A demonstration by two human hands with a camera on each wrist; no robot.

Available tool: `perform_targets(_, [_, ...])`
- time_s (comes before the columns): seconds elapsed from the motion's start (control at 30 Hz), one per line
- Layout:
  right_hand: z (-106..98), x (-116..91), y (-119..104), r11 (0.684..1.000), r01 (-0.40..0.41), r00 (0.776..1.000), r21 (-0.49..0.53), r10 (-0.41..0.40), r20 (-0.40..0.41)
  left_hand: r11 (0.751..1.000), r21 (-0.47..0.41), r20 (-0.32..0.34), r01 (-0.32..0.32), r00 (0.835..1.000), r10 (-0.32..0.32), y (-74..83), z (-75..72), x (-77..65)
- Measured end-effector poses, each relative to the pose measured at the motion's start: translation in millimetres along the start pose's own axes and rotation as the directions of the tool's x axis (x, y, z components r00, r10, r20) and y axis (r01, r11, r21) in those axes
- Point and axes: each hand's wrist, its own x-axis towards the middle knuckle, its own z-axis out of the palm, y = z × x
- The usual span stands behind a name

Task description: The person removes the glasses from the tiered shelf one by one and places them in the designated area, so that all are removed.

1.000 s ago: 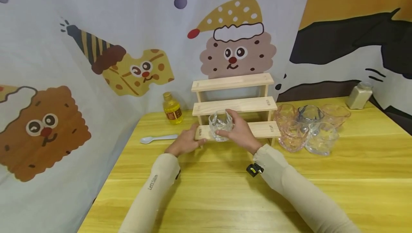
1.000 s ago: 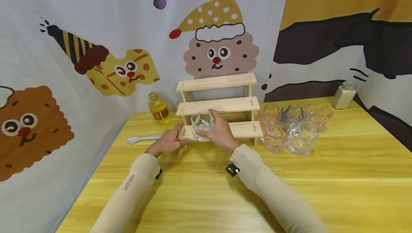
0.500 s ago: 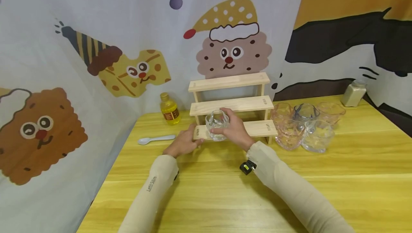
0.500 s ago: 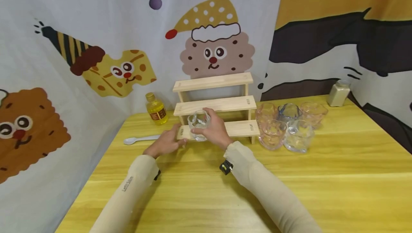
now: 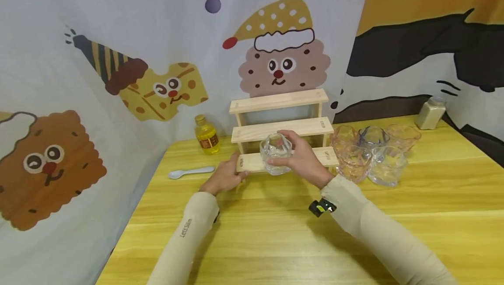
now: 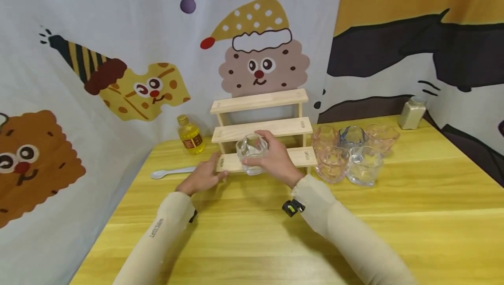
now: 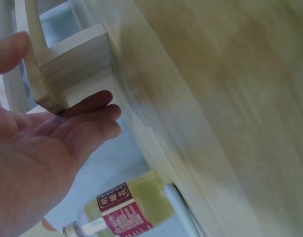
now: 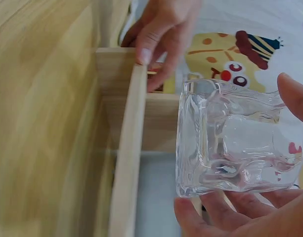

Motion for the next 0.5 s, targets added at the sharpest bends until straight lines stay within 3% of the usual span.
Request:
perform_targets(0.23, [-41.0, -17.2, -0.6, 0.999, 0.019, 1.000, -0.050, -0.020, -0.021, 1.000, -0.012, 0.019, -0.002, 1.000, 0.002, 0.1, -0.2, -0.4])
perform_targets(0.5, [-95.8, -35.8, 3.6, 0.989, -0.033, 0.996, -0.144, 0.020, -0.087, 1.000, -0.002, 0.018, -0.006, 1.000, 0.006, 0.6, -1.6, 0.2])
